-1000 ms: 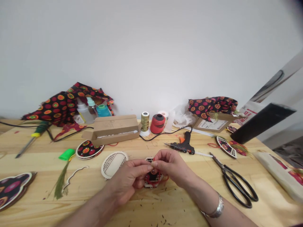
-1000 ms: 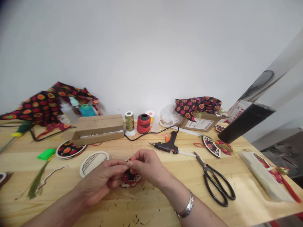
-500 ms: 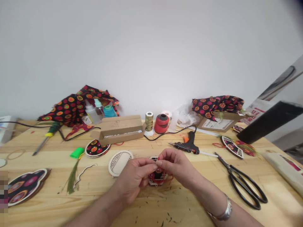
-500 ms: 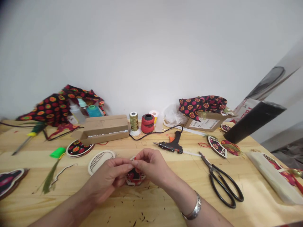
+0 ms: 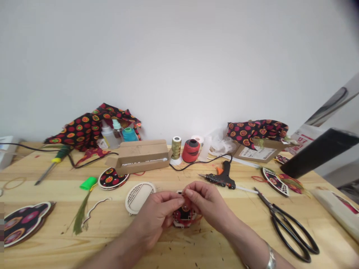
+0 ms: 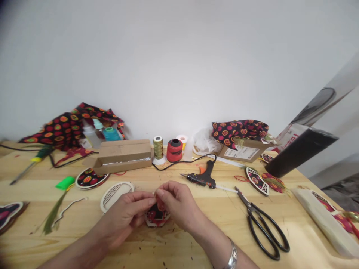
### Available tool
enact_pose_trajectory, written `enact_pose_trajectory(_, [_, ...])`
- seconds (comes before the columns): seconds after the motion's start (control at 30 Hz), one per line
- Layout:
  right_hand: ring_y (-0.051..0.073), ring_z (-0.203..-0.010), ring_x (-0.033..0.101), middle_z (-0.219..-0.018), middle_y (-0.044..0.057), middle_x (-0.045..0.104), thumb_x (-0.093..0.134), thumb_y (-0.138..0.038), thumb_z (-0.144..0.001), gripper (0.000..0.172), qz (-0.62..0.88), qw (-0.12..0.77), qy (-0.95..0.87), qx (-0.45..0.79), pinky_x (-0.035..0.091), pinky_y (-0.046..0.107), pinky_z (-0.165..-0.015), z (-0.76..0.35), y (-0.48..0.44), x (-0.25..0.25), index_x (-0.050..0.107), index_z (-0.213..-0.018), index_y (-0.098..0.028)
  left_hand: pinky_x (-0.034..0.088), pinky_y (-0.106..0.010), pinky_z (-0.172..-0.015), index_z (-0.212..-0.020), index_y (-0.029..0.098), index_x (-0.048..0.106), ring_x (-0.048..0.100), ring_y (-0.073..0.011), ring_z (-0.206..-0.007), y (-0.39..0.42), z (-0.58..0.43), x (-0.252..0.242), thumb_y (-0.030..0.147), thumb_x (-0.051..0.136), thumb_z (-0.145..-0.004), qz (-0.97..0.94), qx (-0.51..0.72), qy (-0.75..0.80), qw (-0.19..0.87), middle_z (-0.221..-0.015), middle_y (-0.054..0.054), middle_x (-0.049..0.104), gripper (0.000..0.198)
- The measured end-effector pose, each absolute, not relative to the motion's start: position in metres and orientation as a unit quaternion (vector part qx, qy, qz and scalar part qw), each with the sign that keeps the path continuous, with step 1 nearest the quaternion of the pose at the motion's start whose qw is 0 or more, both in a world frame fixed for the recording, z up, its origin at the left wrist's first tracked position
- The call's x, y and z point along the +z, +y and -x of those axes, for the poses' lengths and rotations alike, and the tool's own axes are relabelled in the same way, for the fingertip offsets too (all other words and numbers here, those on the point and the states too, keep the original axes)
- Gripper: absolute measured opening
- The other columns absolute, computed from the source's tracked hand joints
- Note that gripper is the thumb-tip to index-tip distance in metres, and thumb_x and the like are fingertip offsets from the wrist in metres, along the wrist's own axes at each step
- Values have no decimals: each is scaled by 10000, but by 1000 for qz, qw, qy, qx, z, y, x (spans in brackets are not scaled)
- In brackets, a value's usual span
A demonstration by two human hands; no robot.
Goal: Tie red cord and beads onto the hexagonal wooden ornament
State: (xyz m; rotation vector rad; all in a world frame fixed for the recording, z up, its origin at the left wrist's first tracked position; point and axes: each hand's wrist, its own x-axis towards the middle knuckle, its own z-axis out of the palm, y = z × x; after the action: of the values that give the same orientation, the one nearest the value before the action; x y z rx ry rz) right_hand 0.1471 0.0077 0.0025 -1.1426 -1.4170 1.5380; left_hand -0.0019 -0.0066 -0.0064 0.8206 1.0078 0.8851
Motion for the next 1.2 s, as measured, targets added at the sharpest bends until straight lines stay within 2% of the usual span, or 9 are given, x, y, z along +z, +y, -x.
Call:
enact_pose_trajectory(0.1, [61, -462, 366, -543, -27, 482, 435, -352, -839, 291, 444, 348, -599, 569, 284, 180, -429, -151, 9, 5, 571, -704, -133, 124, -206, -387, -679, 106, 666, 224, -29, -377, -5, 4, -5, 256, 652, -681, -360, 415, 457, 699, -414, 71, 396, 151])
enact_pose_trajectory(0.23, [94, -578, 476, -642, 0, 582, 454, -310, -836, 233, 467, 308, -666, 494, 361, 191, -522, -157, 9, 8, 617, -767, -158, 134, -202, -389, -695, 119, 671, 214, -31, -375, -3, 6, -6, 267, 667, -671, -344, 430, 462, 695, -386, 83, 365, 150])
enact_pose_trajectory(0.47, [102, -549, 481, -607, -4, 588, 485, -258, -820, 185, 506, 300, -762, 271, 331, 209, -511, -156, -4, 14, 586, -686, -181, 175, -179, -381, -700, 120, 653, 245, -28, -374, -2, 6, -3, 264, 681, -653, -298, 455, 480, 688, -438, 57, 463, 154])
enact_pose_trajectory(0.7, [152, -555, 474, -608, 21, 550, 452, -143, -809, 118, 364, 276, -887, -70, 297, 290, -539, -145, -18, -1, 519, -718, -178, 266, -166, -379, -682, 115, 636, 342, -30, -376, -2, 5, 2, 255, 642, -693, -280, 457, 457, 710, -572, -10, 602, 140])
enact_pose_trajectory(0.83, [169, -549, 472, -641, 42, 541, 421, -83, -783, 131, 294, 189, -924, -157, 313, 316, -525, -143, -21, -8, 530, -812, -149, 329, -159, -395, -718, 128, 622, 413, -35, -382, -3, 5, 0, 224, 648, -689, -234, 452, 450, 734, -625, -37, 648, 103])
enact_pose_trajectory(0.93, [165, -519, 459, -604, 40, 515, 412, -59, -769, 151, 249, 166, -935, -191, 326, 321, -499, -138, -22, -8, 547, -788, -124, 270, -123, -349, -674, 130, 601, 378, -16, -340, -3, 6, -3, 192, 656, -681, -204, 451, 431, 754, -517, 14, 590, 83])
enact_pose_trajectory(1.03, [143, -498, 437, -540, 13, 483, 423, -39, -755, 182, 199, 211, -943, -164, 339, 300, -488, -133, -22, -5, 540, -668, -149, 258, -114, -338, -627, 134, 582, 383, -20, -332, -3, 5, -5, 160, 664, -667, -176, 460, 399, 773, -425, 58, 501, 95])
enact_pose_trajectory(1.13, [128, -583, 477, -589, 4, 517, 461, -153, -794, 166, 195, 353, -915, -10, 396, 261, -555, -136, -20, 0, 553, -659, -179, 354, -143, -399, -655, 133, 604, 467, -52, -395, -3, 3, -2, 143, 684, -640, -166, 472, 396, 770, -458, 43, 534, 82])
enact_pose_trajectory(1.2, [156, -749, 524, -789, 53, 580, 474, -209, -809, 126, 283, 409, -859, 124, 429, 282, -657, -141, -15, 4, 597, -805, -180, 390, -168, -435, -664, 128, 623, 483, -65, -415, -4, 1, 2, 150, 699, -625, -173, 471, 402, 766, -462, 39, 536, 88])
